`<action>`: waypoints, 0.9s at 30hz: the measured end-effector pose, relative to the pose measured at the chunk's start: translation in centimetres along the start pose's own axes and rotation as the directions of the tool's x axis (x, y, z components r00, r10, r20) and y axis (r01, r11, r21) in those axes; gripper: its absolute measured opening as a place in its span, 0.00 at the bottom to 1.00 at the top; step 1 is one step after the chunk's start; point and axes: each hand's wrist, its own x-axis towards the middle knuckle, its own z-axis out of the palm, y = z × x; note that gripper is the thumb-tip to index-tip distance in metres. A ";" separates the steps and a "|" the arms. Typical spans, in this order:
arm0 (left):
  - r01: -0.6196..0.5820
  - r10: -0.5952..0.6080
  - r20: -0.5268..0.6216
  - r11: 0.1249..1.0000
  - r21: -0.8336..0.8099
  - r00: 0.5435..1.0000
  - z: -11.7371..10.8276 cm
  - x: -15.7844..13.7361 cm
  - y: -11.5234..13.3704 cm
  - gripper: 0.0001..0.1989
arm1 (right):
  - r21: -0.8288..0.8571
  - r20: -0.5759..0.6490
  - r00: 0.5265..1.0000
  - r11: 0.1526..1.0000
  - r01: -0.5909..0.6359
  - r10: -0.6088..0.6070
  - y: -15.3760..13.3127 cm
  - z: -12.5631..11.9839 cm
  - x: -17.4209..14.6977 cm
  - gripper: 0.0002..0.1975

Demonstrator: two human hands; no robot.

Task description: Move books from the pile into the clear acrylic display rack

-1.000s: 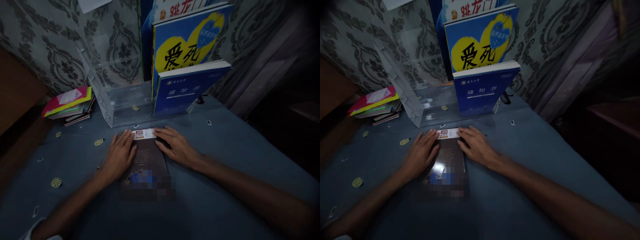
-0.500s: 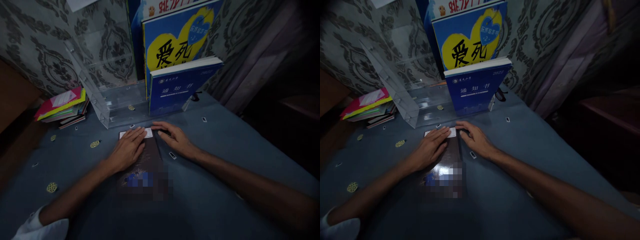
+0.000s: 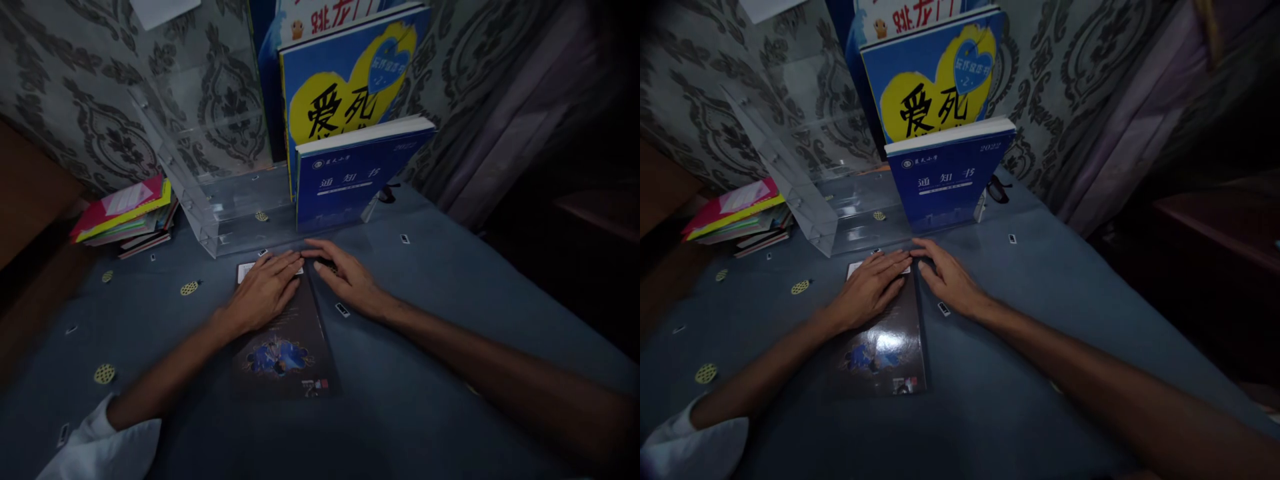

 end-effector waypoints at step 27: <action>0.084 -0.083 -0.029 0.996 0.024 0.996 -2.7 -4.4 -2.3 0.19 | 0.019 0.053 0.997 0.998 0.059 -0.059 0.3 0.0 0.4 0.19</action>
